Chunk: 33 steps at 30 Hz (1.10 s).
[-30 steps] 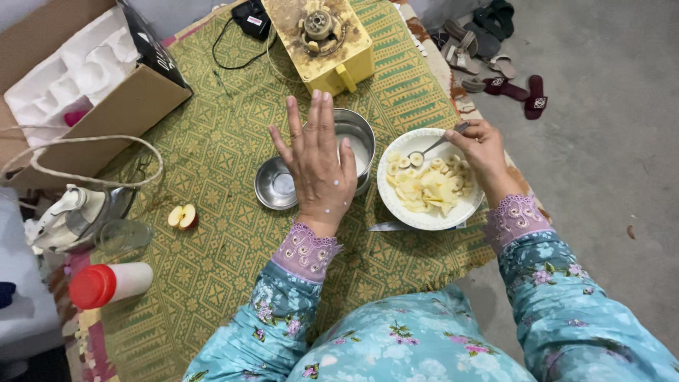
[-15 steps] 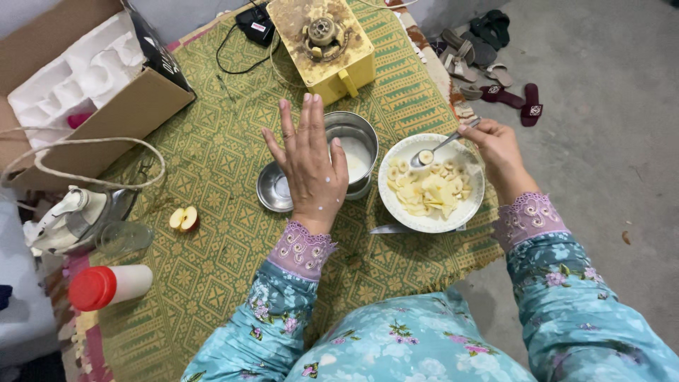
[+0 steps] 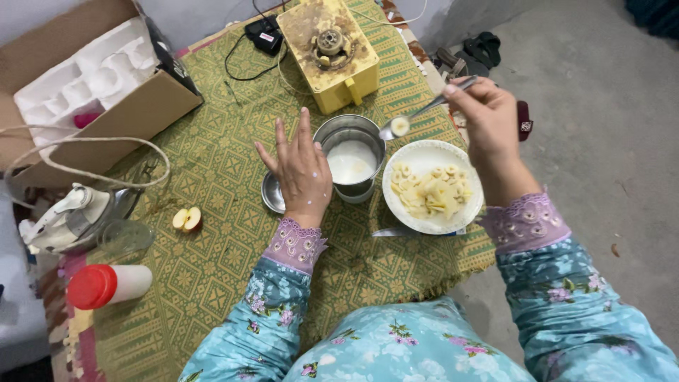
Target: The person uses a spoon to transfer sliced fruit from a white plate into a metal container. The person then picks up a red-lidded bottle and shakes it.
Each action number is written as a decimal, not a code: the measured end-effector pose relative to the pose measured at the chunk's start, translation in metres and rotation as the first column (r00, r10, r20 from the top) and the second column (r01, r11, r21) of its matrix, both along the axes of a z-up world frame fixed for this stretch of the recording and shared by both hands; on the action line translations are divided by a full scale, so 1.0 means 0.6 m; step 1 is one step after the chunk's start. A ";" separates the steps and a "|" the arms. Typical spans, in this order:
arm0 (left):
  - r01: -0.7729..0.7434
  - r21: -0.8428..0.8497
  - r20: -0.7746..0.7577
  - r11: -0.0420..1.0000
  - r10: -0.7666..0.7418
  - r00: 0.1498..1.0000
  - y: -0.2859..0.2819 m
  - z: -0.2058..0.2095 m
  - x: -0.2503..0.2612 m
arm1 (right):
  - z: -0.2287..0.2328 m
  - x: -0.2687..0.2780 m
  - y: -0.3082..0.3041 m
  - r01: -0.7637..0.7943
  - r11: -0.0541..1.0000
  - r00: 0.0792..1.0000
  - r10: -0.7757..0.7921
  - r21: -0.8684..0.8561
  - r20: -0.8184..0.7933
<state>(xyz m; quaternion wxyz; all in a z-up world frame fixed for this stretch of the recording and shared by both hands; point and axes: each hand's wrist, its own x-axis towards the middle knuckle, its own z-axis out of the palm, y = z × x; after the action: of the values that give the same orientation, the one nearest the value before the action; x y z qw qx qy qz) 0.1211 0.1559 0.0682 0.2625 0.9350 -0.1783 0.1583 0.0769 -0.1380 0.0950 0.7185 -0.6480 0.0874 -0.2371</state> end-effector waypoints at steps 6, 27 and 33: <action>-0.001 0.008 0.091 1.000 0.000 0.996 0.006 -0.008 -0.002 | 0.005 -0.012 0.089 0.007 0.813 0.993 0.063 -0.583 0.100; 0.094 0.037 0.161 0.995 -0.099 0.982 -0.022 0.026 -0.068 | -0.162 -0.061 -0.100 0.094 0.862 0.981 -0.165 -0.498 -0.101; 0.232 0.074 0.169 0.970 -0.241 0.956 -0.041 0.005 -0.135 | -0.252 -0.061 -0.140 0.125 0.734 0.961 -0.258 -0.668 -0.103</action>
<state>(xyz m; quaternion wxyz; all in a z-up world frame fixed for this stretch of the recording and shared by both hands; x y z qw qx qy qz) 0.0400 0.1311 0.0712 0.2374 0.8959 -0.3157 0.2034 0.0403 -0.2222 -0.0561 0.4059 -0.8650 0.1330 -0.2631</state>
